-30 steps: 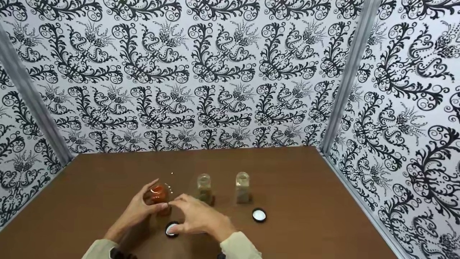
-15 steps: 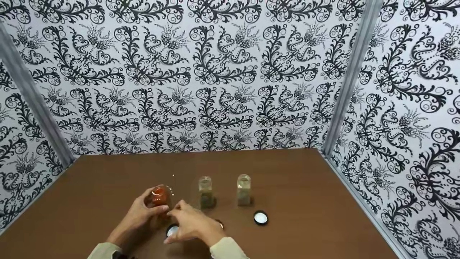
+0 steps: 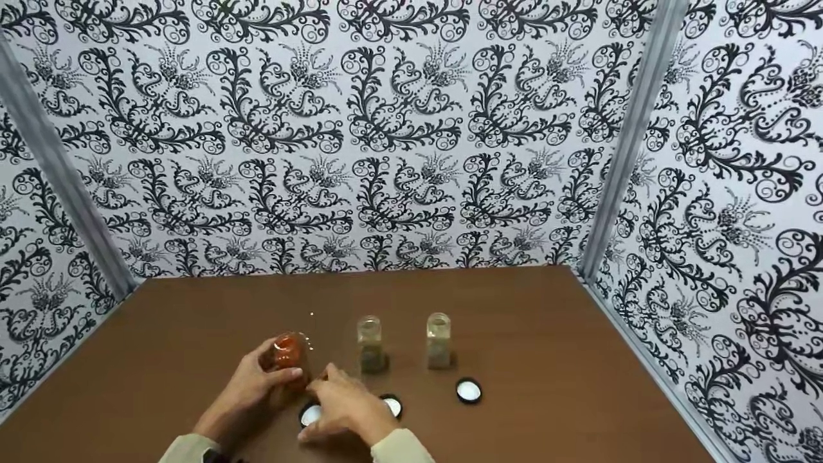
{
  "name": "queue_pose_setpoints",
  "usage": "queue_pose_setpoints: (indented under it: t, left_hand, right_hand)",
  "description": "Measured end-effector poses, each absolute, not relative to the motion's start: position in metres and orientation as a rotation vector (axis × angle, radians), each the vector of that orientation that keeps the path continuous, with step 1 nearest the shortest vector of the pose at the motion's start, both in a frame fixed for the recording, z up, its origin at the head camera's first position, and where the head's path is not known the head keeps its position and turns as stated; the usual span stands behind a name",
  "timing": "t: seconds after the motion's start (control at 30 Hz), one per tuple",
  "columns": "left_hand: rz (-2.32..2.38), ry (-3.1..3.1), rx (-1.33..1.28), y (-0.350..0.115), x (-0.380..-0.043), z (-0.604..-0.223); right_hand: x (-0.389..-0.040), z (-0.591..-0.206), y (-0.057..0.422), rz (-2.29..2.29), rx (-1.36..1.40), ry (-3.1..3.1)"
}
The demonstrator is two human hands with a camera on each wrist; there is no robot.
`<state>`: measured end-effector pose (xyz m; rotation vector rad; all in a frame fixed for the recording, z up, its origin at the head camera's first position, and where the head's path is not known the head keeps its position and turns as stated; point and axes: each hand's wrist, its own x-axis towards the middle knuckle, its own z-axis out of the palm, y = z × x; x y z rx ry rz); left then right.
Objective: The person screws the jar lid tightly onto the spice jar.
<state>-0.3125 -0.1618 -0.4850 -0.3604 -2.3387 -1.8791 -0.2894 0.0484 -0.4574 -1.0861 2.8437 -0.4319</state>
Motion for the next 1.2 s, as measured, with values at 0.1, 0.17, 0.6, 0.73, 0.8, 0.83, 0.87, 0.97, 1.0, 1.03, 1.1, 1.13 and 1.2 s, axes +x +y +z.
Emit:
queue_pose_setpoints:
  t: [0.1, 0.17, 0.6, 0.73, 0.8, 0.83, 0.87, 0.97, 1.0, 1.03, 1.1, 1.13, 1.2]
  left_hand:
    - [-1.879, -2.348, -0.354, -0.164, -0.312, -0.486]
    - [-1.872, -2.357, -0.347, -0.166, -0.311, -0.486]
    - [-1.76, -2.405, -0.364, -0.168, -0.312, -0.488]
    - [-1.774, -2.401, -0.363, -0.167, -0.313, -0.489]
    - [-1.785, -2.4, -0.359, -0.167, -0.315, -0.489]
    - [-1.791, -2.396, -0.366, -0.166, -0.315, -0.489]
    - [-1.805, -2.39, -0.373, -0.165, -0.316, -0.489]
    - [-1.828, -2.38, -0.383, -0.165, -0.317, -0.488]
    - [-1.841, -2.372, -0.386, -0.165, -0.317, -0.488]
    - [-1.847, -2.368, -0.386, -0.165, -0.317, -0.487]
    - [-1.855, -2.363, -0.385, -0.165, -0.317, -0.487]
    - [-1.855, -2.364, -0.385, -0.165, -0.317, -0.487]
    - [-1.858, -2.363, -0.396, -0.165, -0.317, -0.486]
  right_hand:
    - [-0.289, -0.458, 0.046, -0.41, -1.102, 2.847]
    - [-0.289, -0.459, 0.045, -0.406, -1.101, 2.849]
    - [-0.286, -0.465, 0.04, -0.387, -1.071, 2.872]
    - [-0.286, -0.464, 0.04, -0.419, -1.081, 2.864]
    - [-0.285, -0.462, 0.04, -0.432, -1.081, 2.865]
    - [-0.285, -0.462, 0.041, -0.437, -1.08, 2.866]
    - [-0.285, -0.461, 0.041, -0.443, -1.078, 2.87]
    - [-0.284, -0.457, 0.041, -0.452, -1.089, 2.884]
    - [-0.284, -0.457, 0.041, -0.457, -1.094, 2.887]
    - [-0.284, -0.456, 0.041, -0.467, -1.097, 2.891]
    - [-0.284, -0.456, 0.04, -0.482, -1.109, 2.896]
    - [-0.284, -0.455, 0.039, -0.489, -1.118, 2.897]
    - [-0.284, -0.455, 0.039, -0.503, -1.124, 2.903]
